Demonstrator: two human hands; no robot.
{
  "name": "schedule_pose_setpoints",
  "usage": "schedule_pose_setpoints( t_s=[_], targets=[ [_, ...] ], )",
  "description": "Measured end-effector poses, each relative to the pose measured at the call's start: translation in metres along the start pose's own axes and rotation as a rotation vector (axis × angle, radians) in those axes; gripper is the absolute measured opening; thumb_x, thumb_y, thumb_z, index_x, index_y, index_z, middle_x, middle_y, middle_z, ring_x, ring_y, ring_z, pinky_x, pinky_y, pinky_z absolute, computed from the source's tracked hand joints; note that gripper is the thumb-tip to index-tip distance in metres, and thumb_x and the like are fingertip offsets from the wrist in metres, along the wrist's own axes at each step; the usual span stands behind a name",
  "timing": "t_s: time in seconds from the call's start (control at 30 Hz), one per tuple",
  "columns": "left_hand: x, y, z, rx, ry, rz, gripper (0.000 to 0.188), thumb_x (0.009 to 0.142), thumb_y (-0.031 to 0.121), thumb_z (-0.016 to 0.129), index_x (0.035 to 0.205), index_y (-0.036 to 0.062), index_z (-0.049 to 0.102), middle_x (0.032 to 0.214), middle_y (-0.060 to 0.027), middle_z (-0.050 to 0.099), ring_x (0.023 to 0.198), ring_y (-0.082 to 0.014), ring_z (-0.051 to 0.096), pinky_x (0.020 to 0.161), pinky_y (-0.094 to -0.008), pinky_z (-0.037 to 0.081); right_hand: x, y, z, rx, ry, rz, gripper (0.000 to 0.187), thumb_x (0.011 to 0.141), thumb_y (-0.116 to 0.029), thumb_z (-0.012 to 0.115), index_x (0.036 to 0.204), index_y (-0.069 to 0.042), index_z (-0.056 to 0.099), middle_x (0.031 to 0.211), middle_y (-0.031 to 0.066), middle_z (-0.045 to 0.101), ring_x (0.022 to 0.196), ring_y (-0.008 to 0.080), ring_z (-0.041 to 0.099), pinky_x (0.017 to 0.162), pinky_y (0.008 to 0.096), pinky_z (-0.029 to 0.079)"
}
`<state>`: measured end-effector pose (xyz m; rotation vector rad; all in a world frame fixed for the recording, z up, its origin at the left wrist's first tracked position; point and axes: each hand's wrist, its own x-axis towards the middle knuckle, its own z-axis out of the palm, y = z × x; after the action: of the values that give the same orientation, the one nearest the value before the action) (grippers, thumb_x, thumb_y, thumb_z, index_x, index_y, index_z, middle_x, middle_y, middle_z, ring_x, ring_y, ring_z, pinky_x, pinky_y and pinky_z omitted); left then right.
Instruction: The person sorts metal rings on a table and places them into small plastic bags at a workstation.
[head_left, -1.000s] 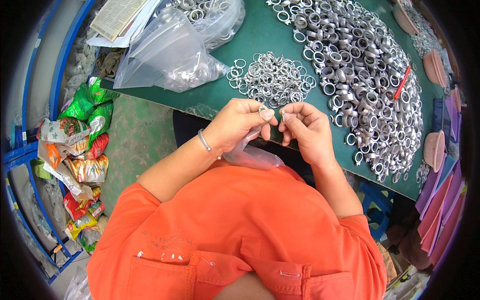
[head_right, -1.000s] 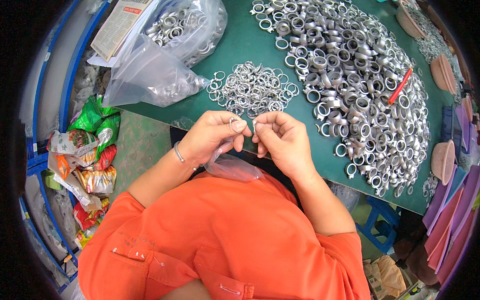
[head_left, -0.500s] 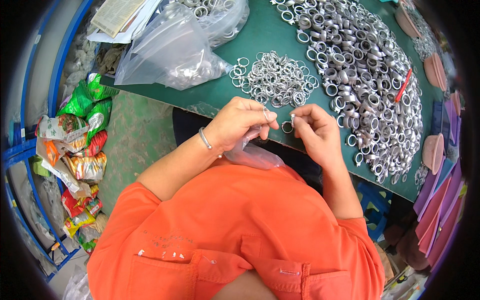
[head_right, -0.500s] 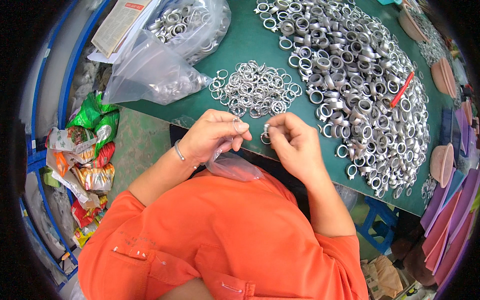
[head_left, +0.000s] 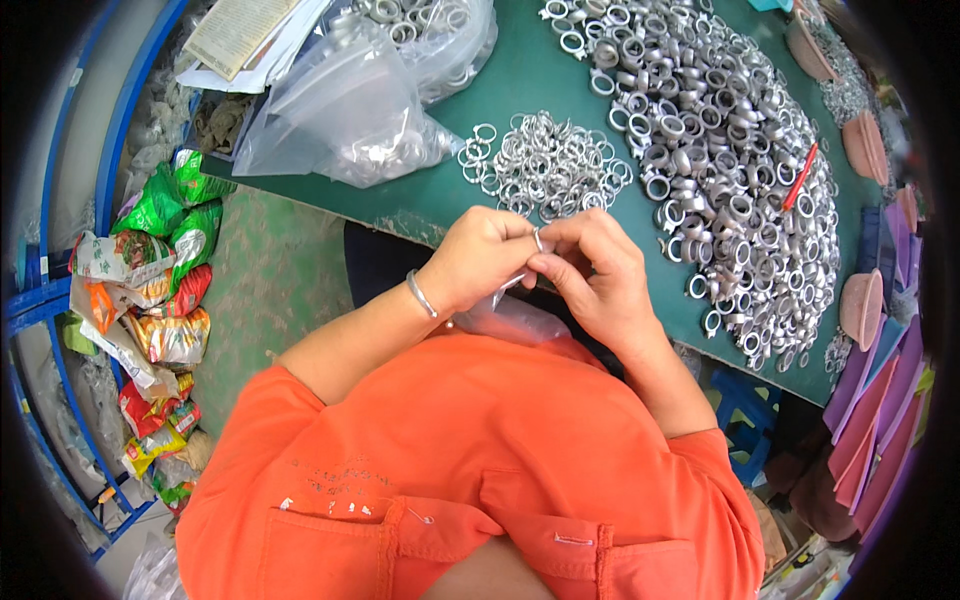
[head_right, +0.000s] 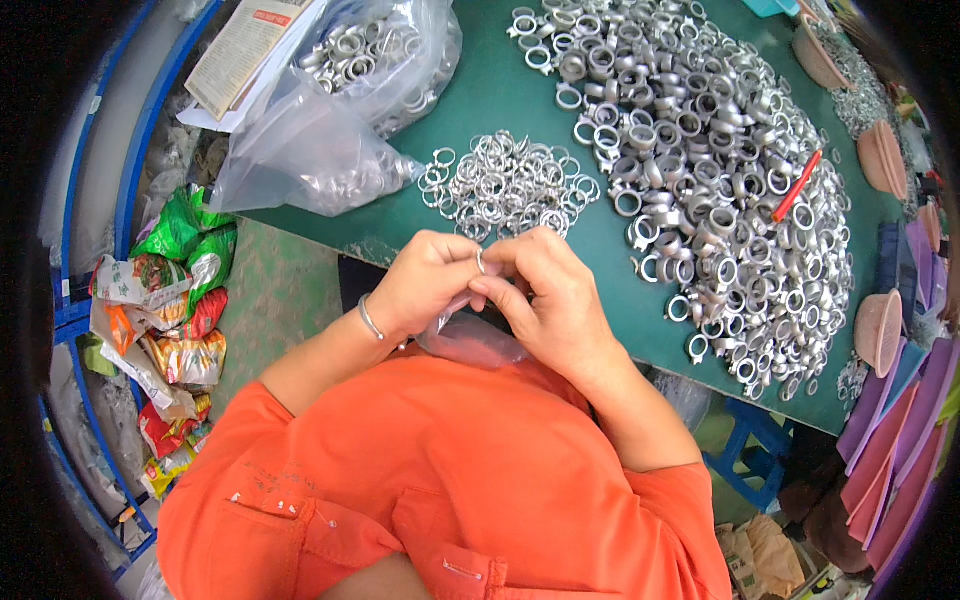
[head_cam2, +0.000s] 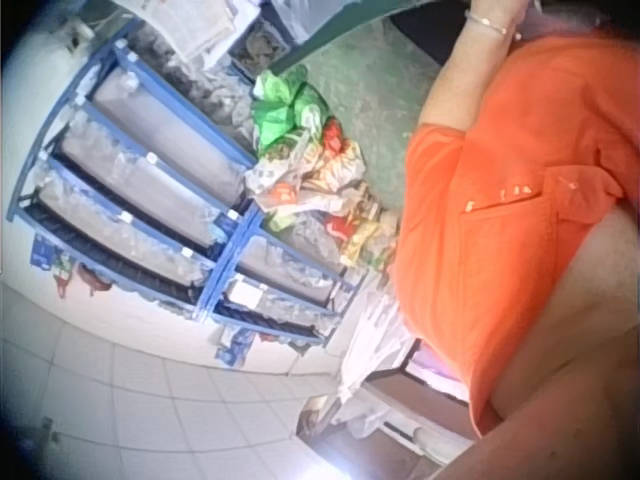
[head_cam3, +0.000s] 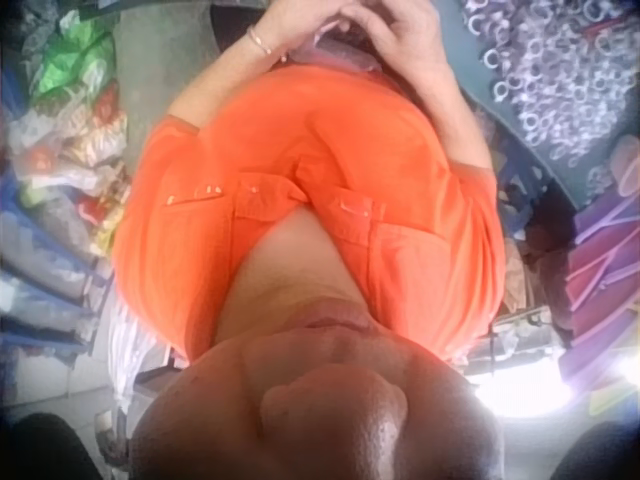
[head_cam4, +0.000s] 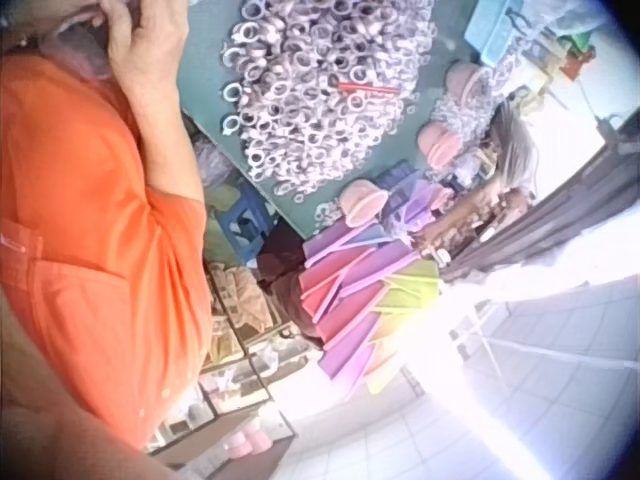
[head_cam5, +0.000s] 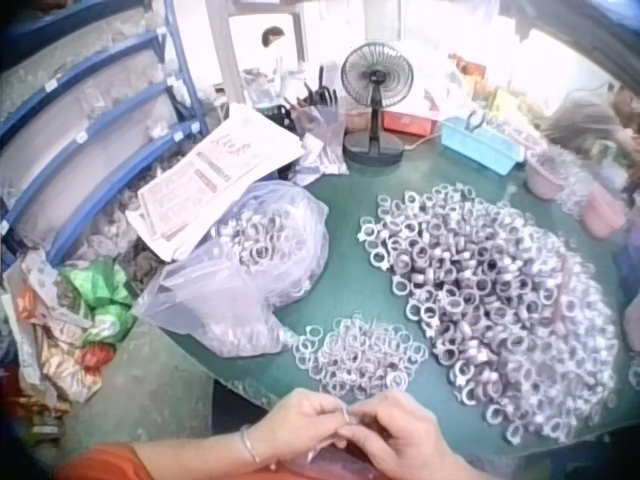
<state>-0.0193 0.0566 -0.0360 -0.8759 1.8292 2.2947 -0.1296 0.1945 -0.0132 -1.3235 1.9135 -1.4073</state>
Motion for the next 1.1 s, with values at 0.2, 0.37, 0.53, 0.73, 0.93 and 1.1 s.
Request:
schedule_pose_setpoints(
  t_s=[0.2, 0.37, 0.53, 0.73, 0.93, 1.1],
  targets=[
    [-0.009, 0.006, -0.001, 0.313, 0.078, 0.361, 0.015, 0.084, 0.013, 0.073, 0.092, 0.001, 0.071, 0.075, -0.0033, 0.068, 0.061, -0.0059, 0.056, 0.054, -0.0237, 0.046, 0.002, 0.012, -0.012, 0.181, 0.058, 0.106, 0.006, 0.085, 0.001, 0.065, 0.091, 0.001, 0.065, 0.085, 0.0094, 0.062, 0.068, 0.0152, 0.061, 0.059, 0.0256, 0.049],
    [-0.001, 0.006, -0.004, 0.689, 0.368, 0.679, 0.014, 0.076, 0.007, 0.074, 0.086, 0.0003, 0.067, 0.075, -0.0095, 0.062, 0.059, -0.0195, 0.061, 0.057, -0.0292, 0.049, 0.021, 0.011, -0.047, 0.415, 0.097, 0.365, 0.009, 0.089, -0.001, 0.063, 0.096, 0.004, 0.067, 0.089, 0.0066, 0.064, 0.071, 0.0118, 0.065, 0.059, 0.0233, 0.054],
    [0.002, -0.005, -0.001, 0.676, 0.479, 0.702, 0.011, 0.074, 0.007, 0.073, 0.082, 0.0058, 0.067, 0.075, -0.0065, 0.061, 0.062, -0.0237, 0.062, 0.055, -0.0334, 0.05, 0.095, 0.01, -0.107, 0.213, -0.031, 0.513, 0.015, 0.088, -0.008, 0.066, 0.096, 0.005, 0.064, 0.071, 0.0069, 0.064, 0.063, 0.016, 0.063, 0.055, 0.0281, 0.052],
    [0.003, -0.005, -0.002, 0.683, 0.531, 0.745, 0.009, 0.073, 0.006, 0.074, 0.078, 0.0051, 0.066, 0.068, -0.0067, 0.059, 0.058, -0.0222, 0.06, 0.053, -0.0319, 0.048, 0.21, 0.021, -0.215, 0.366, 0.408, 0.429, 0.013, 0.087, -0.003, 0.064, 0.097, 0.005, 0.063, 0.079, 0.0078, 0.065, 0.066, 0.0151, 0.064, 0.058, 0.0265, 0.056],
    [0.008, -0.006, -0.001, 0.691, 0.534, 0.774, 0.009, 0.073, 0.005, 0.073, 0.076, 0.0051, 0.066, 0.067, -0.0068, 0.058, 0.057, -0.022, 0.06, 0.051, -0.0319, 0.048, 0.25, 0.054, -0.272, 0.327, 0.491, 0.422, 0.013, 0.087, -0.001, 0.057, 0.095, 0.008, 0.06, 0.081, 0.0132, 0.063, 0.069, 0.0195, 0.065, 0.058, 0.0304, 0.059],
    [0.008, -0.007, -0.001, 0.686, 0.548, 0.782, 0.008, 0.073, 0.006, 0.073, 0.075, 0.0051, 0.065, 0.066, -0.0071, 0.058, 0.057, -0.023, 0.059, 0.051, -0.0329, 0.047, 0.264, 0.058, -0.304, 0.393, 0.824, 0.443, 0.016, 0.092, -0.001, 0.049, 0.105, 0.006, 0.056, 0.094, 0.0152, 0.064, 0.077, 0.0229, 0.067, 0.06, 0.0334, 0.059]
  ],
)
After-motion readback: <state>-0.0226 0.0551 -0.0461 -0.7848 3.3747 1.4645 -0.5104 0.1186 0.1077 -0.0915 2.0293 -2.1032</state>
